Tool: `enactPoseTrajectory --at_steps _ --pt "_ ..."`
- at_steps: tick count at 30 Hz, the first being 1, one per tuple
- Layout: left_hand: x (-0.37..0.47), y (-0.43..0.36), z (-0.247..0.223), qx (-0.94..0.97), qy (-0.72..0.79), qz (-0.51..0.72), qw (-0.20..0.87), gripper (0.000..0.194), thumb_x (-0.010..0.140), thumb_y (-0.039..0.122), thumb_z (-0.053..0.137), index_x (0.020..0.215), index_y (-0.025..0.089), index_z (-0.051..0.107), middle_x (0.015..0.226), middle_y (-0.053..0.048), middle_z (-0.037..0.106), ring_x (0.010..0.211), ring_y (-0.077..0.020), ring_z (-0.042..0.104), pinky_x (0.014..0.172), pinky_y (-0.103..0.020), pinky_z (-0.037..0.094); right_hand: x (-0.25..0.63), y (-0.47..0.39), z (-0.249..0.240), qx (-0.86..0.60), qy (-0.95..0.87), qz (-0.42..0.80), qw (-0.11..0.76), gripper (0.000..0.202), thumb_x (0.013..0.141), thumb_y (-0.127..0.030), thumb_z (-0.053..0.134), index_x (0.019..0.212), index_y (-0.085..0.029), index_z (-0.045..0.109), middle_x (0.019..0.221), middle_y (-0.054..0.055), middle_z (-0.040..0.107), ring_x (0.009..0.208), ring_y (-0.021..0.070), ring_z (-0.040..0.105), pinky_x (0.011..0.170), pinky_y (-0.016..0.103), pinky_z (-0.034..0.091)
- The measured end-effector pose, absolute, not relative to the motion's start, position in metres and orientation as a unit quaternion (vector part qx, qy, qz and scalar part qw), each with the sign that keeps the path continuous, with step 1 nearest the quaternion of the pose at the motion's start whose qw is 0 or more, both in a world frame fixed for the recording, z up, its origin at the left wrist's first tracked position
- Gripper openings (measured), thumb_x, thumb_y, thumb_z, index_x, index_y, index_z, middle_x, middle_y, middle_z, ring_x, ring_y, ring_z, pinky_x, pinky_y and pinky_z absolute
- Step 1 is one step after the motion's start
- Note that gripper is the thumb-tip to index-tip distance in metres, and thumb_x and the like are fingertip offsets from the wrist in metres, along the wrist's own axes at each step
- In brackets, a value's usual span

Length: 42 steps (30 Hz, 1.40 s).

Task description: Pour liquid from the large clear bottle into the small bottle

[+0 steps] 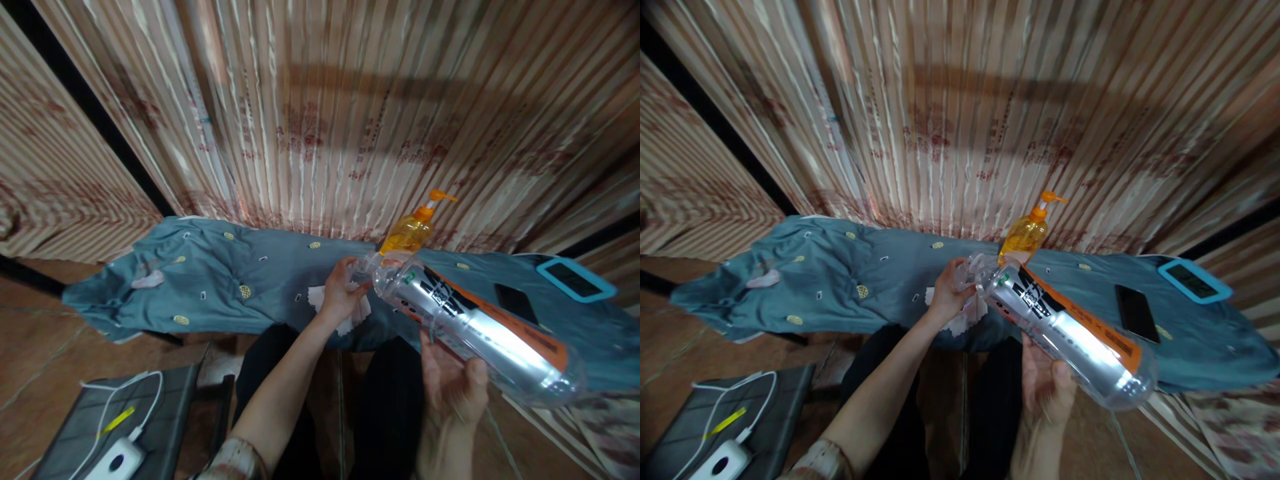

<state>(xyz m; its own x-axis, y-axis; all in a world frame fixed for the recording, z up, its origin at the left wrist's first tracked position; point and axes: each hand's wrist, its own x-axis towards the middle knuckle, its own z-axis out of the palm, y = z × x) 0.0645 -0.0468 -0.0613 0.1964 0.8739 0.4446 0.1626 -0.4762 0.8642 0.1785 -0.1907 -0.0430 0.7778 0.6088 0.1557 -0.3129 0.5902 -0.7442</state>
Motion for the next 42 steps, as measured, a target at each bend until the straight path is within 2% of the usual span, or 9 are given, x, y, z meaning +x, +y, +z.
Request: enactPoseTrajectory --at_steps 16,25,31,42 --pt "0.0642 -0.0472 -0.0608 0.692 0.367 0.513 0.352 0.044 0.069 0.018 0.07 0.108 0.02 0.05 0.108 -0.006 0.063 0.103 -0.0225 0.06 0.092 -0.039 0.046 0.1776 -0.1913 -0.04 -0.361 -0.233 0.263 0.864 0.065 0.059 -0.04 0.074 0.12 -0.027 0.056 0.121 0.001 0.059 0.118 0.0255 0.051 0.104 0.053 0.039" --pt "0.0657 -0.0458 -0.0633 0.689 0.374 0.514 0.349 0.045 0.069 0.019 0.071 0.109 0.021 0.051 0.107 -0.005 0.063 0.102 -0.0222 0.06 0.092 -0.039 0.046 0.1788 -0.1907 -0.0422 -0.359 -0.225 0.263 0.867 0.065 0.057 -0.04 0.076 0.118 -0.027 0.057 0.119 0.0 0.06 0.117 0.0241 0.052 0.105 0.051 0.038" --pt "0.0643 -0.0469 -0.0618 0.693 0.369 0.512 0.35 0.044 0.07 0.02 0.071 0.109 0.021 0.05 0.108 -0.006 0.062 0.104 -0.0228 0.059 0.093 -0.039 0.046 0.1768 -0.1907 -0.0388 -0.35 -0.244 0.255 0.867 0.063 0.06 -0.039 0.074 0.119 -0.027 0.056 0.122 0.001 0.059 0.116 0.0229 0.052 0.105 0.05 0.038" --pt "0.0645 -0.0477 -0.0593 0.69 0.376 0.508 0.352 0.043 0.07 0.02 0.07 0.109 0.018 0.05 0.108 -0.008 0.062 0.102 -0.0232 0.059 0.092 -0.039 0.046 0.1769 -0.1904 -0.0376 -0.356 -0.244 0.251 0.866 0.065 0.06 -0.039 0.074 0.121 -0.027 0.055 0.126 0.002 0.056 0.118 0.0225 0.051 0.105 0.048 0.037"
